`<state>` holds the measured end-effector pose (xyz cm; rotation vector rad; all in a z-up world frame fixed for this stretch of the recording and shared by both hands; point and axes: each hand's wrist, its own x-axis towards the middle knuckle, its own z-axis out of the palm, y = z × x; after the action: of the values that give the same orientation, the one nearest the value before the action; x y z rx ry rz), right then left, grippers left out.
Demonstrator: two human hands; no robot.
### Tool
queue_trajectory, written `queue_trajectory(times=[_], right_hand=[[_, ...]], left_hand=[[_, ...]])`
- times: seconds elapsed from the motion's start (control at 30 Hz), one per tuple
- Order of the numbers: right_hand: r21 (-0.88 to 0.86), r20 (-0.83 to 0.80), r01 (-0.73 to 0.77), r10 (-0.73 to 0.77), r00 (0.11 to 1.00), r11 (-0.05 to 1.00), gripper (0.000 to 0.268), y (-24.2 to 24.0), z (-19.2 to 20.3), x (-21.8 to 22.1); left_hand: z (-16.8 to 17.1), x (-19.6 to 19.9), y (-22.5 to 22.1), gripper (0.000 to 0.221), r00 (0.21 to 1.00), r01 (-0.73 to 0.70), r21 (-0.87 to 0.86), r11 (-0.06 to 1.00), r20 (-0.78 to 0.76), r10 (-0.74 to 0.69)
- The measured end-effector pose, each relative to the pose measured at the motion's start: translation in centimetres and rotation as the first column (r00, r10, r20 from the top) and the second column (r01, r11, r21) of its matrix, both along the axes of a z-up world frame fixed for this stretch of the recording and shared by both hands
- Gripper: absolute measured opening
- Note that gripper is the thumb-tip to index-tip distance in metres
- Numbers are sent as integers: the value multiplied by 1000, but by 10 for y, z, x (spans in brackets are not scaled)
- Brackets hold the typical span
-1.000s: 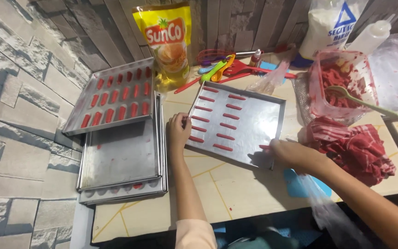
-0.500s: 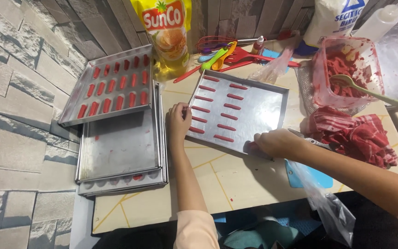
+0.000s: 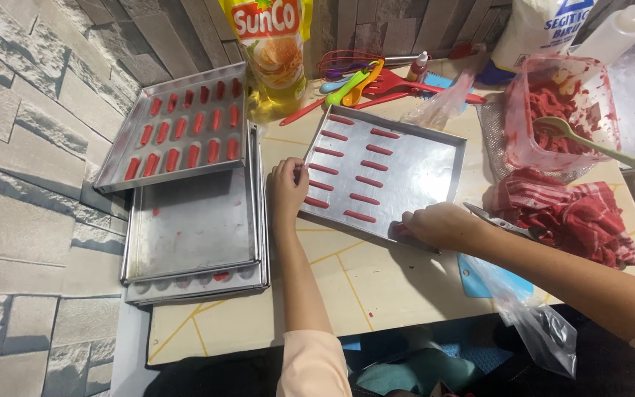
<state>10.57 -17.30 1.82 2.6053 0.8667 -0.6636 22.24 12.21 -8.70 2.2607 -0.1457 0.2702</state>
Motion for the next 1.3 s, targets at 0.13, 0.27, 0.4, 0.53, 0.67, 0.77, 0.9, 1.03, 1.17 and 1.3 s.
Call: queue_trajectory(times=[0.13,0.27,0.4,0.53,0.67,0.77,0.9,1.03,1.17,1.3], right_hand=[[-42,3,-43,43,999,998,38,-3,-5,3],[-14,-13,11,-11,1000,1000,36,1,8,3],[-12,-36,35,-35,999,999,31,2,12,3],[-30,-26,16,-16,1000,999,29,2,15,2],[-19,-35,22,-23,999,1000,29,0,12,3],[-1,-42,57,-57,997,998,31,2,19,2],[-23,-30,43,-43,999,999,34,-3,16,1],[30,-65,79,-76,995,996,33,-6,10,2],[36,-79,98,-94,992,995,32,-10,8,1],[66,-118,148,-140,983,987,31,-6,31,-3]], left_hand=[[-1,0,0,13,1000,-8,-1,1000,-4,8],[2,-2,0,13,1000,-8,7,1000,-10,8],[4,-3,-1,13,1000,-9,-4,1000,-4,9],[2,-2,-1,13,1000,-7,-14,1000,3,7],[5,-3,-1,13,1000,-4,-7,1000,5,4],[9,-5,-2,14,1000,-7,-14,1000,-18,6],[7,-4,-1,13,1000,-5,-21,1000,-18,5],[5,-3,-1,13,1000,-4,-28,1000,-18,3],[4,-3,-1,12,1000,-1,-33,999,-22,0],[8,-5,0,12,1000,3,-24,1000,-14,-4]])
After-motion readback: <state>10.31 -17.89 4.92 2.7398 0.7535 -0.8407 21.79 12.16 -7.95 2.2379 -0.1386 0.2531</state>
